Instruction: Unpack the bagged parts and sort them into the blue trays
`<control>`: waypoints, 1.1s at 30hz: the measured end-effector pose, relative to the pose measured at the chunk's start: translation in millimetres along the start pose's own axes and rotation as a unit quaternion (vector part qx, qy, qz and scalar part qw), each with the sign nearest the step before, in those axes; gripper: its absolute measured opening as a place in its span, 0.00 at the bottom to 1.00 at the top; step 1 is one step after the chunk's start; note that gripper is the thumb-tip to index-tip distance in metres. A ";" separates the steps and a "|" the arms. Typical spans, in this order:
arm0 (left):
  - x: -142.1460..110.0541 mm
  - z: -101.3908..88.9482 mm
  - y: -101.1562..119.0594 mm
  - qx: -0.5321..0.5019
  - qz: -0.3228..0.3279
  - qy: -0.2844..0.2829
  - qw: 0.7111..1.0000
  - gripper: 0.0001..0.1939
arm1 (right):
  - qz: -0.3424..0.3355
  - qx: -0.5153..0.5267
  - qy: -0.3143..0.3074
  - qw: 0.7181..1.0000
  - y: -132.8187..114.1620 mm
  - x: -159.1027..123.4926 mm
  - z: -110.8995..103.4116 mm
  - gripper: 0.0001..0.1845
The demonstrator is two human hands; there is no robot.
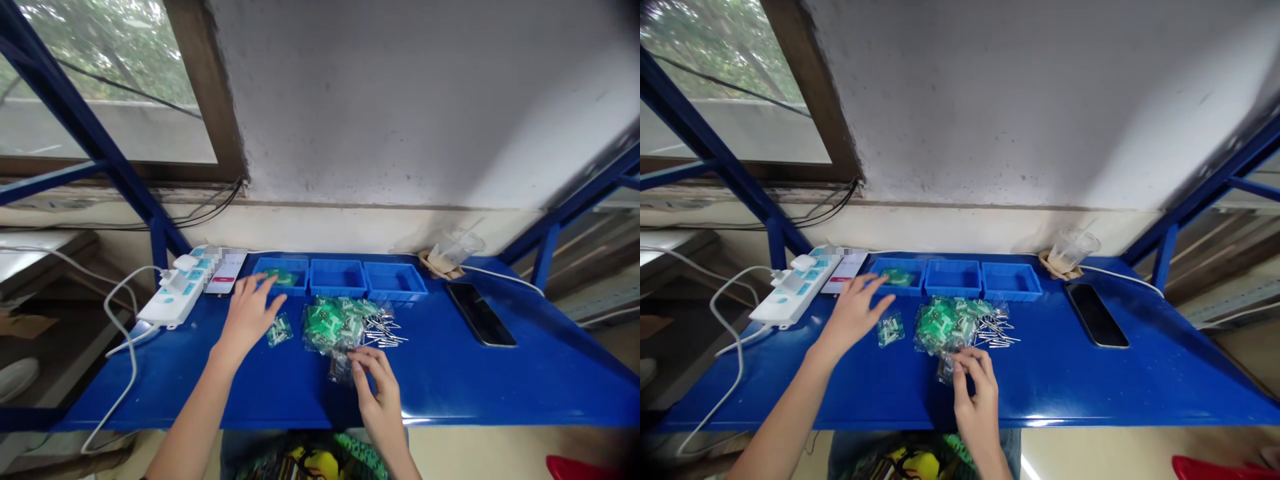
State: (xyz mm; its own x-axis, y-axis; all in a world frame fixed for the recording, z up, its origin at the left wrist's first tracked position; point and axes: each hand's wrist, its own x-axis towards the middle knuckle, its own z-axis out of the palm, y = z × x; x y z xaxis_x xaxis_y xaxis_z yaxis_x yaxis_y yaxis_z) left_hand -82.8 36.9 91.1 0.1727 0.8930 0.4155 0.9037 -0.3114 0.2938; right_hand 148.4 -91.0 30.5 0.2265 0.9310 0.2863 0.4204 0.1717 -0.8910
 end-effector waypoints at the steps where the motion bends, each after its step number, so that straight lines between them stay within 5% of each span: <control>1: -9.8 7.7 -2.4 0.006 -0.025 -0.065 0.998 0.22 | 0.007 0.007 -0.001 1.000 -0.3 2.2 -2.5 0.11; 3: -29.8 21.8 -8.1 0.013 -0.081 -0.143 0.986 0.23 | 0.017 0.013 -0.012 1.000 -1.1 7.7 -7.3 0.12; 7: -50.1 35.2 -14.2 -0.058 -0.136 -0.202 0.968 0.12 | 0.021 0.034 -0.062 0.997 -6.7 22.8 -7.3 0.14; 11: -40.1 26.4 2.3 -0.185 -0.127 -0.107 0.969 0.10 | 0.104 0.135 -0.133 0.976 -21.9 44.7 12.7 0.19; 15: -13.2 6.8 34.9 -0.235 0.025 -0.010 0.972 0.04 | 0.210 0.267 -0.168 0.925 -42.2 82.1 37.0 0.24; 19: 20.1 2.0 52.3 -0.236 0.135 0.027 0.962 0.11 | 0.111 0.312 -0.118 0.936 -49.6 130.8 51.4 0.17; 22: 37.4 12.7 49.7 -0.228 0.108 0.034 0.967 0.10 | 0.073 0.287 -0.093 0.951 -39.6 157.3 58.3 0.13; 26: 45.5 28.6 43.5 -0.254 0.053 -0.023 0.966 0.09 | 0.041 0.237 -0.006 0.971 -17.5 165.6 59.7 0.13; 29: 48.3 39.2 44.5 -0.371 -0.011 -0.092 0.924 0.13 | 0.013 0.191 0.052 0.980 -5.9 157.9 54.8 0.12; 33: 48.1 56.8 46.8 -0.559 -0.144 -0.155 0.802 0.28 | -0.127 0.054 0.027 0.990 0.6 146.1 52.0 0.11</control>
State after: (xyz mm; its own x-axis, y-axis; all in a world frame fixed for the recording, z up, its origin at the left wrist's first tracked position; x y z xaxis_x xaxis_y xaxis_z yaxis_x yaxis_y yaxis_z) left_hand -9.9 83.7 76.0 0.2663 0.9638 0.0097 0.0368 -0.0202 0.9991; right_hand 136.1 61.9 53.4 0.1734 0.8355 0.5214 0.3743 0.4338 -0.8196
